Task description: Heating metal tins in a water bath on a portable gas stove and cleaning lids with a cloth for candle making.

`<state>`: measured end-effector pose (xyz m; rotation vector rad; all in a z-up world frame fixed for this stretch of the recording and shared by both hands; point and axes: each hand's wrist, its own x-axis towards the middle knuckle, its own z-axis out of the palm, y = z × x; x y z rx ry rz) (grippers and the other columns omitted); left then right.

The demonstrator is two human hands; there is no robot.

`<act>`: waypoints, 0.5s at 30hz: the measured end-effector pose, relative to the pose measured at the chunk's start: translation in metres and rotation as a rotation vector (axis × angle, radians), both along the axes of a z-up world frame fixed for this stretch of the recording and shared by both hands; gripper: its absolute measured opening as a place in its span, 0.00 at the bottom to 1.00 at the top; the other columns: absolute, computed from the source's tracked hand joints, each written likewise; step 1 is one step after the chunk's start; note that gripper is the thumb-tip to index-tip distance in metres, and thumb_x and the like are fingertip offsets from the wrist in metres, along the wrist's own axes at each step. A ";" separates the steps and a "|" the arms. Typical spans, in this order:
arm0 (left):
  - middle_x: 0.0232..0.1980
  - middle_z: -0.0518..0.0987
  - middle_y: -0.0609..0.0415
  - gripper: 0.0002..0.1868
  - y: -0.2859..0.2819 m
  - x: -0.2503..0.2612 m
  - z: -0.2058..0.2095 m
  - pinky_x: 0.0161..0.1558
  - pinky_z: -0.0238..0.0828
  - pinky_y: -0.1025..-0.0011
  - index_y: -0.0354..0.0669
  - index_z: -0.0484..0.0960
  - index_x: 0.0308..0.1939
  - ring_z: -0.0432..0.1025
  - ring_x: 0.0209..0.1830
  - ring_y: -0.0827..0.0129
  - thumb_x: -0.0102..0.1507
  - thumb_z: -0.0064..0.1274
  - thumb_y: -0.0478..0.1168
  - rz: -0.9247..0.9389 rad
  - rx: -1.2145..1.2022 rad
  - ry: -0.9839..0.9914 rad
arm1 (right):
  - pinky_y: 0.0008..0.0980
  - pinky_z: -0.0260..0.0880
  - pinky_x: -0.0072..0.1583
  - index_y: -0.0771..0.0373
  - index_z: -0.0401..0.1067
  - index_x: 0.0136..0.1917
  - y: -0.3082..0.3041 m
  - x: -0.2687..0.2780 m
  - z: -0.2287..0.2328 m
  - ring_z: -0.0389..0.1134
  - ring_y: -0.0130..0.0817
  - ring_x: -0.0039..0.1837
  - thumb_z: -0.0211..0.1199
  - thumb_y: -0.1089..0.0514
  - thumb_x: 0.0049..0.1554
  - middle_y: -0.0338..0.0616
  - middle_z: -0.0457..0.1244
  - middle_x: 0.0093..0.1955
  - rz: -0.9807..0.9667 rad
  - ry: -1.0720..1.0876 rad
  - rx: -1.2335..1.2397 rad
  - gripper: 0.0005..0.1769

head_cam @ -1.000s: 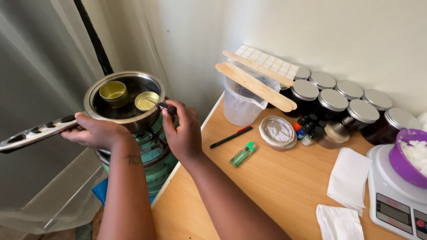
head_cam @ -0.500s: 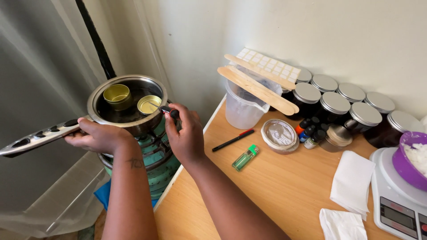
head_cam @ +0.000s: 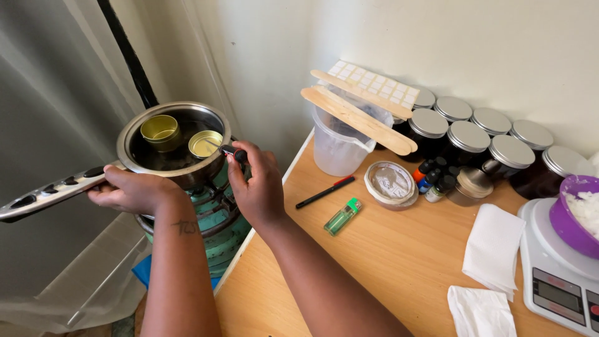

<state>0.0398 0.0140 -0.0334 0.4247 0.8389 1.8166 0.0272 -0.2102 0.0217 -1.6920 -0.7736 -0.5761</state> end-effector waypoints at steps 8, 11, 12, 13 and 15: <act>0.74 0.77 0.34 0.34 0.002 0.001 -0.003 0.70 0.76 0.64 0.37 0.67 0.75 0.80 0.69 0.50 0.67 0.56 0.42 0.010 0.029 0.021 | 0.42 0.73 0.55 0.56 0.73 0.66 0.001 0.000 -0.001 0.69 0.42 0.56 0.59 0.51 0.69 0.43 0.71 0.55 -0.019 -0.008 -0.009 0.15; 0.73 0.79 0.34 0.32 0.007 0.003 -0.008 0.70 0.77 0.64 0.37 0.69 0.74 0.81 0.68 0.50 0.67 0.57 0.40 0.023 0.028 -0.031 | 0.42 0.74 0.56 0.56 0.73 0.66 0.001 0.001 -0.003 0.68 0.42 0.56 0.60 0.52 0.69 0.43 0.71 0.55 -0.017 -0.018 -0.001 0.14; 0.73 0.79 0.34 0.32 0.005 0.001 -0.005 0.70 0.77 0.64 0.37 0.69 0.74 0.81 0.68 0.50 0.67 0.57 0.40 0.023 0.029 -0.026 | 0.42 0.74 0.56 0.56 0.73 0.66 0.002 0.001 -0.003 0.68 0.42 0.56 0.60 0.52 0.69 0.43 0.71 0.55 -0.017 -0.013 -0.001 0.14; 0.72 0.79 0.34 0.32 0.004 0.000 -0.002 0.69 0.76 0.64 0.36 0.69 0.74 0.81 0.67 0.50 0.66 0.56 0.40 0.012 0.024 -0.040 | 0.42 0.74 0.56 0.57 0.73 0.66 0.002 0.001 -0.003 0.69 0.42 0.56 0.60 0.52 0.69 0.43 0.71 0.55 -0.016 -0.019 0.000 0.14; 0.71 0.79 0.33 0.33 0.002 0.000 0.000 0.69 0.75 0.63 0.35 0.69 0.74 0.81 0.67 0.50 0.66 0.55 0.40 0.001 0.015 -0.054 | 0.42 0.74 0.56 0.57 0.73 0.66 0.002 0.002 -0.003 0.69 0.42 0.56 0.60 0.52 0.69 0.43 0.71 0.54 -0.016 -0.025 -0.004 0.14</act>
